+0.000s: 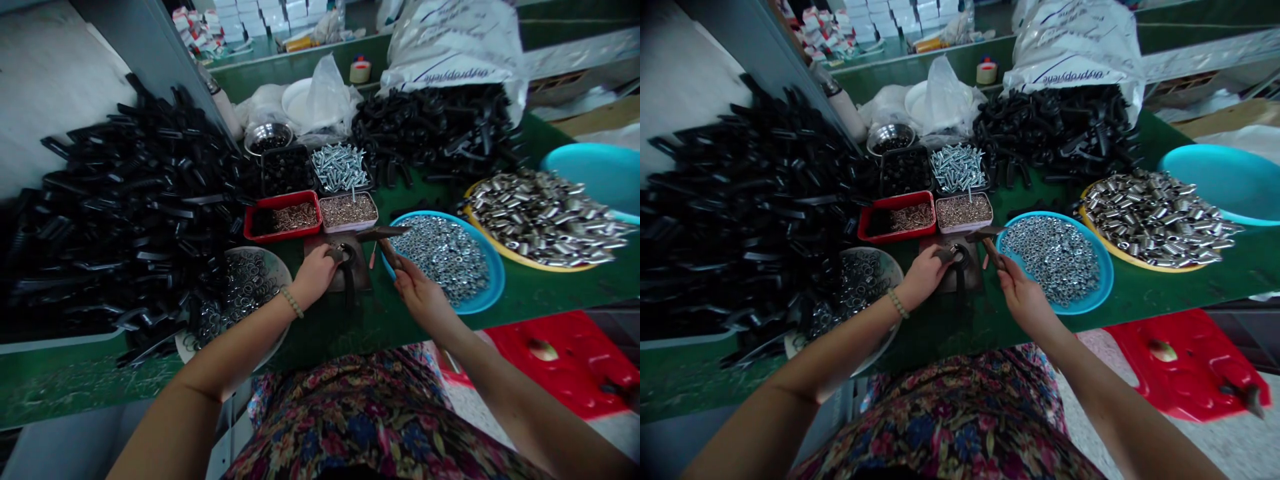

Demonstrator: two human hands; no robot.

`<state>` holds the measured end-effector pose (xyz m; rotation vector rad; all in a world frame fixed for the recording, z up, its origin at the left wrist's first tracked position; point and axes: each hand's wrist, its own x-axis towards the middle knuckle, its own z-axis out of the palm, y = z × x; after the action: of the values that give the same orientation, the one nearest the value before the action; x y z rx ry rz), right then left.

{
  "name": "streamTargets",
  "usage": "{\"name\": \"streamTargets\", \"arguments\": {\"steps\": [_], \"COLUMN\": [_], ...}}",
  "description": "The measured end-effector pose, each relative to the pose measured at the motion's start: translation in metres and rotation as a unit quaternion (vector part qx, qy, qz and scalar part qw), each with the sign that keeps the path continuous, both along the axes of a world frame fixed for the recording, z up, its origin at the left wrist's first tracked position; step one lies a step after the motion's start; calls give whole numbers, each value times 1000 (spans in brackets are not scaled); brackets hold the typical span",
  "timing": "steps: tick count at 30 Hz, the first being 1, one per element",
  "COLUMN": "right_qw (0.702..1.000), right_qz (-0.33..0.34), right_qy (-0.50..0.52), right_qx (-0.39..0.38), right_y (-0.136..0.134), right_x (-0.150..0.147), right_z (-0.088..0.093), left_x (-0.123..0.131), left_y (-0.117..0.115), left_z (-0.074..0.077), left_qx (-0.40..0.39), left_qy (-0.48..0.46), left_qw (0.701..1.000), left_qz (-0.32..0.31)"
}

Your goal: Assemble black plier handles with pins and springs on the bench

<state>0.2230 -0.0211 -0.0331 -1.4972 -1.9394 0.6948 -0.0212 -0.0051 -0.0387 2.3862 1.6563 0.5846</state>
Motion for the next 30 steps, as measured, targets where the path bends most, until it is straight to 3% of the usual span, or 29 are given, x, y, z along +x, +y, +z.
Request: {"name": "streamTargets", "arguments": {"steps": [7,12,15,19,21,26,30], "right_qw": [1000,1000,999,996,995,985,989], "right_qz": [-4,8,27,73,86,133,114], "right_qy": [1,-15,-26,-41,-38,-109,-79], "right_qx": [-11,-18,-8,29,44,10,47], "right_y": [-4,-6,-7,-16,-21,-21,-24], "right_x": [-2,-5,-8,-14,-17,-24,-28], "right_z": [1,2,4,15,21,28,29], "left_x": [3,2,0,-9,-14,-19,-14], "left_y": [0,-8,-16,-38,-51,-65,-65], "left_z": [-2,2,5,7,6,0,-7], "left_qx": [30,23,3,-24,-28,-69,-54], "left_qy": [143,201,156,37,28,76,66], "left_qw": [989,976,985,998,997,994,995], "left_qz": [-13,-80,-71,36,60,49,46]}}
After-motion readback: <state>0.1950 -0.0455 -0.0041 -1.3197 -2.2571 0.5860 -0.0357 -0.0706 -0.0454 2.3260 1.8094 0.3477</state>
